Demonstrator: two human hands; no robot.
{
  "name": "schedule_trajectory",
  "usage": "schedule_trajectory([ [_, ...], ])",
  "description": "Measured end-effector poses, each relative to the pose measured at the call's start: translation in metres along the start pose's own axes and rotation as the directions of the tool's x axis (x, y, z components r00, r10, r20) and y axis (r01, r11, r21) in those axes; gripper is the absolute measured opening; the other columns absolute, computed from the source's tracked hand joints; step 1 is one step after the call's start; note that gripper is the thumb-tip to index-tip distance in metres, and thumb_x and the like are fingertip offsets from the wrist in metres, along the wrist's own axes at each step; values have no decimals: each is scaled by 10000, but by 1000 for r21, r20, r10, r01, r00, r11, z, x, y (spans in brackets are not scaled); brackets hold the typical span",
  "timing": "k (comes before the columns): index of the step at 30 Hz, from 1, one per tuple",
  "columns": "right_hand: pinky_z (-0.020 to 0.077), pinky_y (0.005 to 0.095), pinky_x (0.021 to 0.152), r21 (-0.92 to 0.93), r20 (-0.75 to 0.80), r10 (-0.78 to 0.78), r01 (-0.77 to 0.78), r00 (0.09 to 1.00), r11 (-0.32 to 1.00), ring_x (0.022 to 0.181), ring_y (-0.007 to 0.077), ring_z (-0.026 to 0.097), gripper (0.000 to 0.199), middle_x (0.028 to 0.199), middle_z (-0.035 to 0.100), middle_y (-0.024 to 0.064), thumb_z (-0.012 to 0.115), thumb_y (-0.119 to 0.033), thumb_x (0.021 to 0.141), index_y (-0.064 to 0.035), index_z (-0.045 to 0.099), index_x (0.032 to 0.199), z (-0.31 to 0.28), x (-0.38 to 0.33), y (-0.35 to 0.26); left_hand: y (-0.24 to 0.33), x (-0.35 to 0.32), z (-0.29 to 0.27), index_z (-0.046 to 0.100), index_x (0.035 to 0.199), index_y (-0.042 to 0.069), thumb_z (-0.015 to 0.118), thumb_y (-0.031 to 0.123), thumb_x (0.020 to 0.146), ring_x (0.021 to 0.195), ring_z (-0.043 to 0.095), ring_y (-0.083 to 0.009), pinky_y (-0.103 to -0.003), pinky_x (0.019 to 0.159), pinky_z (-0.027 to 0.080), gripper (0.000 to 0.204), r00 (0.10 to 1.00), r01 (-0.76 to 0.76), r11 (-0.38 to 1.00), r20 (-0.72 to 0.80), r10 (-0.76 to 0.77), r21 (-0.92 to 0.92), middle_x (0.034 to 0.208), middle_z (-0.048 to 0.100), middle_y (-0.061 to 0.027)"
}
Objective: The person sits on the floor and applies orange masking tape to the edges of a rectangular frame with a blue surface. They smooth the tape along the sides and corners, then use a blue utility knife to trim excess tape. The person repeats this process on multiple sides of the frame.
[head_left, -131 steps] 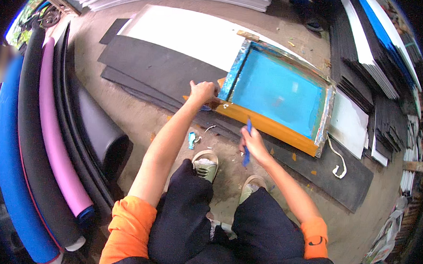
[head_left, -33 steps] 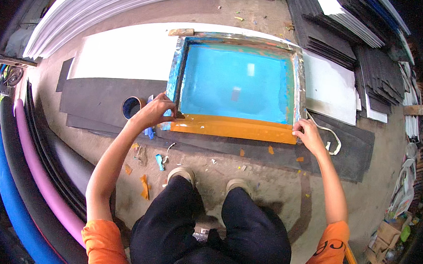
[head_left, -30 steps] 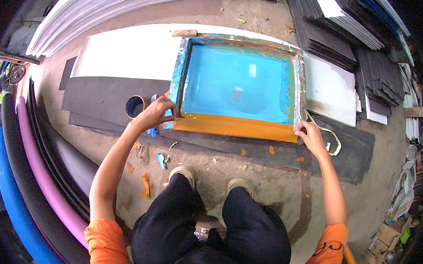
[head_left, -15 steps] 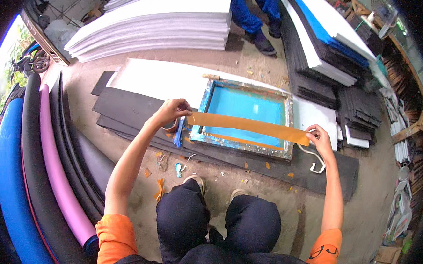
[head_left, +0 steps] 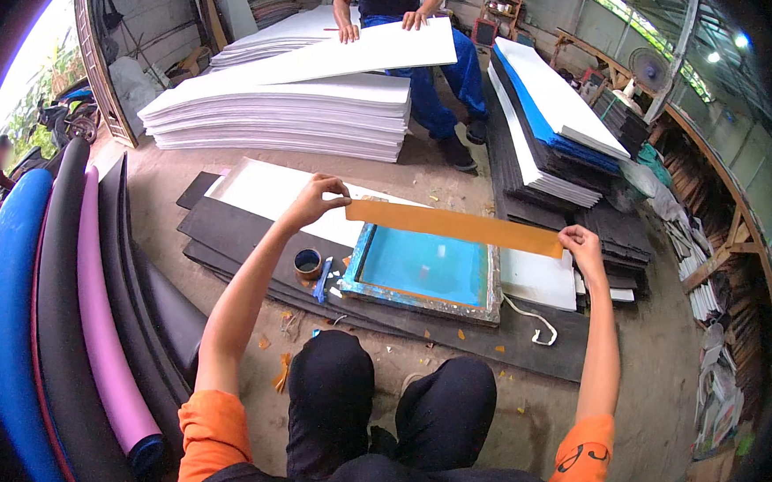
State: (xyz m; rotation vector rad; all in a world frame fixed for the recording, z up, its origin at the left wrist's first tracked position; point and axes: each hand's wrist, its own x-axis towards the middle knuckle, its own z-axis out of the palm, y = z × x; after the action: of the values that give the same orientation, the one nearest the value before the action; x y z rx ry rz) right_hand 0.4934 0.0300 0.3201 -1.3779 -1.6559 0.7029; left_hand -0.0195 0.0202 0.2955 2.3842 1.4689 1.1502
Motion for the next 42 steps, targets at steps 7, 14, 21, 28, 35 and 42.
schedule_trajectory([
  [7, 444, 264, 702, -134, -19, 129, -131, 991, 982, 748, 135, 605, 176, 790, 656, 76, 656, -135, 742, 4, 657, 850, 7, 10, 9, -12, 8, 16, 600, 987, -28, 653, 171, 799, 672, 615, -129, -253, 631, 530, 278, 850, 526, 746, 277, -448, -408, 760, 640, -108],
  [14, 458, 271, 654, -392, 115, 268, -204, 957, 897, 668, 129, 608, 161, 690, 657, 76, 681, -140, 687, 5, 682, 758, 49, 45, 107, -67, 12, 76, 699, 793, 37, 718, 215, 689, 656, 637, -156, -296, 614, 504, 207, 783, 521, 853, 377, -494, 34, 726, 670, -89],
  [21, 462, 281, 611, -599, 302, 541, -285, 785, 749, 595, 161, 604, 159, 637, 648, 86, 713, -163, 605, -23, 678, 670, 114, 60, 220, -122, 10, 173, 711, 785, 103, 742, 267, 619, 721, 640, -227, -354, 664, 494, 235, 503, 373, 822, 651, -569, 430, 764, 672, -86],
  [28, 480, 353, 622, -715, 390, 587, -168, 710, 678, 634, 274, 630, 112, 635, 614, 170, 670, -120, 586, -22, 638, 630, 160, 48, 257, -149, -15, 228, 688, 686, 144, 751, 228, 599, 724, 643, -252, -376, 653, 505, 136, 485, 208, 846, 699, -525, 491, 717, 659, -72],
  [35, 439, 384, 679, -788, 428, 494, 45, 757, 614, 704, 259, 592, 121, 625, 606, 107, 709, -116, 620, -24, 633, 637, 168, 44, 232, -149, -20, 240, 659, 634, 153, 678, 143, 636, 797, 588, -234, -366, 679, 448, 22, 573, 11, 919, 750, -329, 394, 658, 621, -61],
  [42, 328, 411, 777, -836, 451, 488, 163, 748, 524, 879, 261, 503, 106, 740, 609, 104, 731, -119, 596, -61, 645, 620, 178, 37, 230, -143, -15, 250, 653, 632, 146, 656, 110, 644, 846, 557, -218, -351, 721, 391, 38, 522, -154, 905, 810, -266, 396, 680, 613, -47],
])
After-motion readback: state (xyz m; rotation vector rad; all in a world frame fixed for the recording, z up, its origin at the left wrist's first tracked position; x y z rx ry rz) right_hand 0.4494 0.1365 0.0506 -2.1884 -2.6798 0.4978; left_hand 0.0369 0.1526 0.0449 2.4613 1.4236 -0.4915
